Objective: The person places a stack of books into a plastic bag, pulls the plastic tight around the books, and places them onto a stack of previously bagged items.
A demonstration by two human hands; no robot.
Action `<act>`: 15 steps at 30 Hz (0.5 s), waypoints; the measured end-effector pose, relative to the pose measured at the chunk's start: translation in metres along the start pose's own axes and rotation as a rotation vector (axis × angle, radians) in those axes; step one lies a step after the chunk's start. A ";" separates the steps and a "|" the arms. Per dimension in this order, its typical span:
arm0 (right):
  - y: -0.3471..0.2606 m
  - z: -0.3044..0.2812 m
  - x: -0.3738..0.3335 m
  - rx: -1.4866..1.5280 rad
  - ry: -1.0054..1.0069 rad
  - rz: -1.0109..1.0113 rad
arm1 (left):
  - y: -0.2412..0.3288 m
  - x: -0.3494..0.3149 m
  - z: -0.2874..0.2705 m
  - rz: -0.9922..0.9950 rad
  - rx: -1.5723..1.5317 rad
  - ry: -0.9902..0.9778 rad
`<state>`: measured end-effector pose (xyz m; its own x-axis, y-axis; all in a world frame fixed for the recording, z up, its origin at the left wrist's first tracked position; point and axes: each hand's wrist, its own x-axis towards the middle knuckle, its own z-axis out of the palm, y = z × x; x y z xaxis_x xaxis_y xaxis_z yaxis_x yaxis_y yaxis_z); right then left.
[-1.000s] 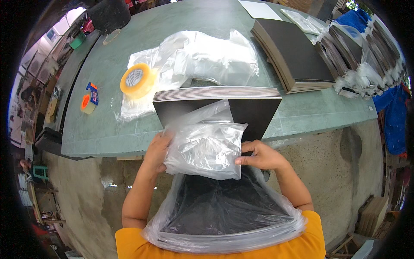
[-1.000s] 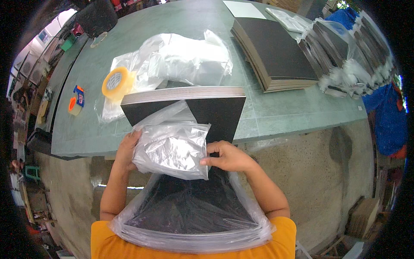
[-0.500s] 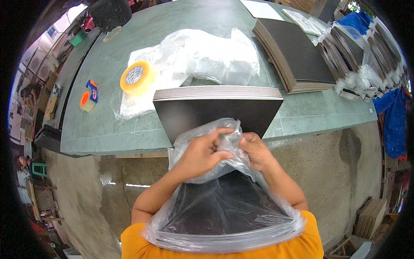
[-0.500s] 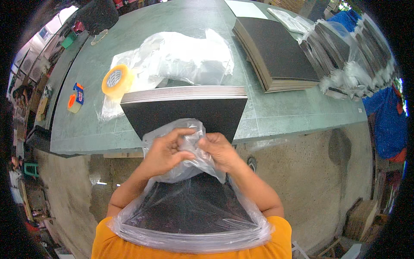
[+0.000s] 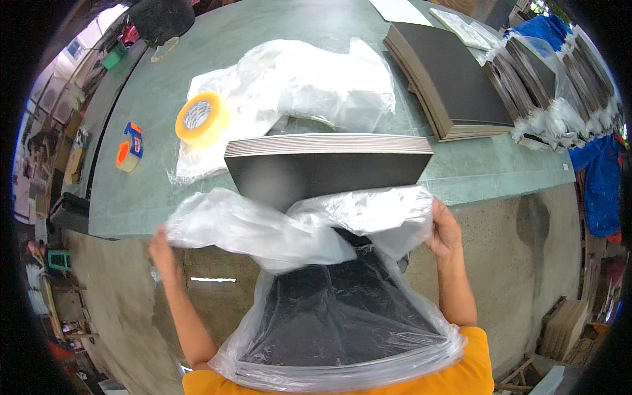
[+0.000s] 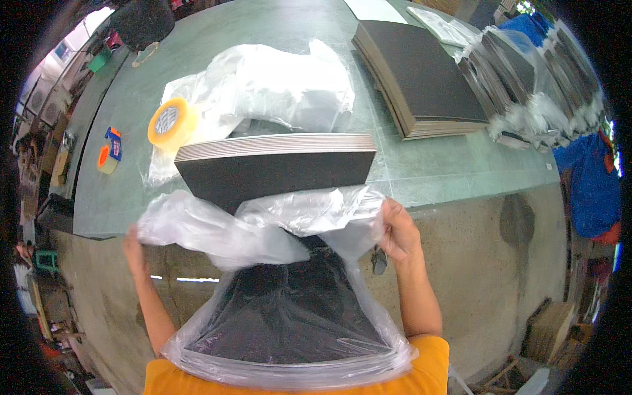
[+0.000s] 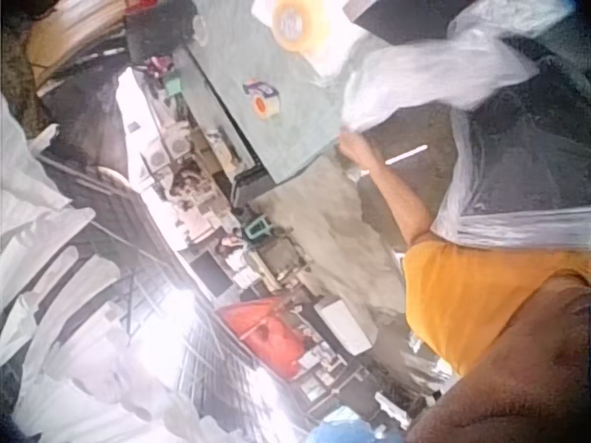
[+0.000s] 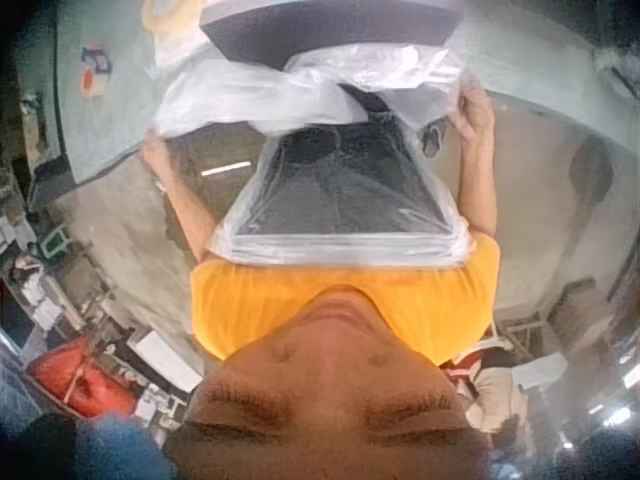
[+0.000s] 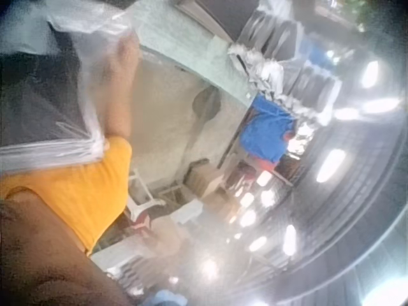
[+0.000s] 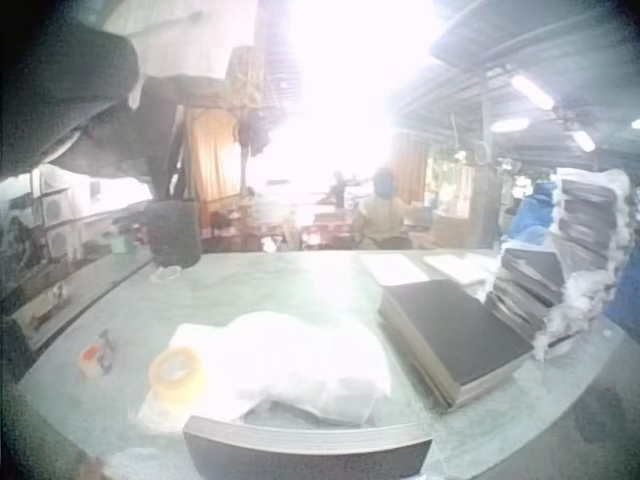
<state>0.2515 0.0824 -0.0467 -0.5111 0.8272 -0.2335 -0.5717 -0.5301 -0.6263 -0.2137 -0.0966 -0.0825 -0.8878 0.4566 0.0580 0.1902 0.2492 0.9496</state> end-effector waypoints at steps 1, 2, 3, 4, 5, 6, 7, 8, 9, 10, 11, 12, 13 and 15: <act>0.006 -0.005 -0.003 -0.081 -0.003 0.037 | 0.009 0.004 -0.009 0.035 -0.147 0.152; 0.012 -0.008 -0.006 -0.163 -0.006 0.072 | 0.022 0.002 -0.006 0.155 -0.133 0.100; 0.022 -0.005 -0.007 -0.152 -0.072 0.163 | 0.037 -0.004 0.003 0.274 -0.119 0.049; 0.033 0.004 -0.006 -0.145 -0.141 0.253 | 0.060 -0.018 0.016 0.395 -0.108 0.002; 0.038 0.032 -0.004 -0.095 -0.181 0.302 | 0.093 -0.053 0.041 0.282 -0.276 -0.157; 0.050 0.022 0.003 0.046 -0.336 0.390 | 0.121 -0.084 0.062 0.285 -0.175 -0.312; 0.049 0.037 0.006 -0.071 -0.341 0.345 | 0.142 -0.097 0.076 0.472 -0.082 -0.659; 0.046 0.060 0.007 -0.186 -0.345 0.297 | 0.163 -0.110 0.091 0.648 -0.046 -1.018; 0.045 0.078 0.008 -0.302 -0.357 0.250 | 0.179 -0.123 0.104 0.617 0.028 -1.101; 0.048 0.080 0.010 -0.249 -0.372 0.225 | 0.187 -0.131 0.115 0.588 0.099 -1.200; 0.047 0.080 0.009 -0.125 -0.357 0.204 | 0.183 -0.131 0.118 0.589 0.065 -1.220; 0.046 0.079 0.009 -0.002 -0.340 0.182 | 0.171 -0.130 0.125 0.590 0.030 -1.242; 0.044 0.073 0.010 0.121 -0.313 0.158 | 0.156 -0.128 0.137 0.588 -0.009 -1.273; 0.022 0.043 0.003 0.146 -0.329 0.063 | 0.116 -0.110 0.123 0.369 -0.083 -1.104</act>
<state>0.2096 0.0654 -0.0294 -0.7139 0.7003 -0.0014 -0.6061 -0.6189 -0.4996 -0.0429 -0.0129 -0.0170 0.0708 0.9947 0.0741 0.2967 -0.0920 0.9505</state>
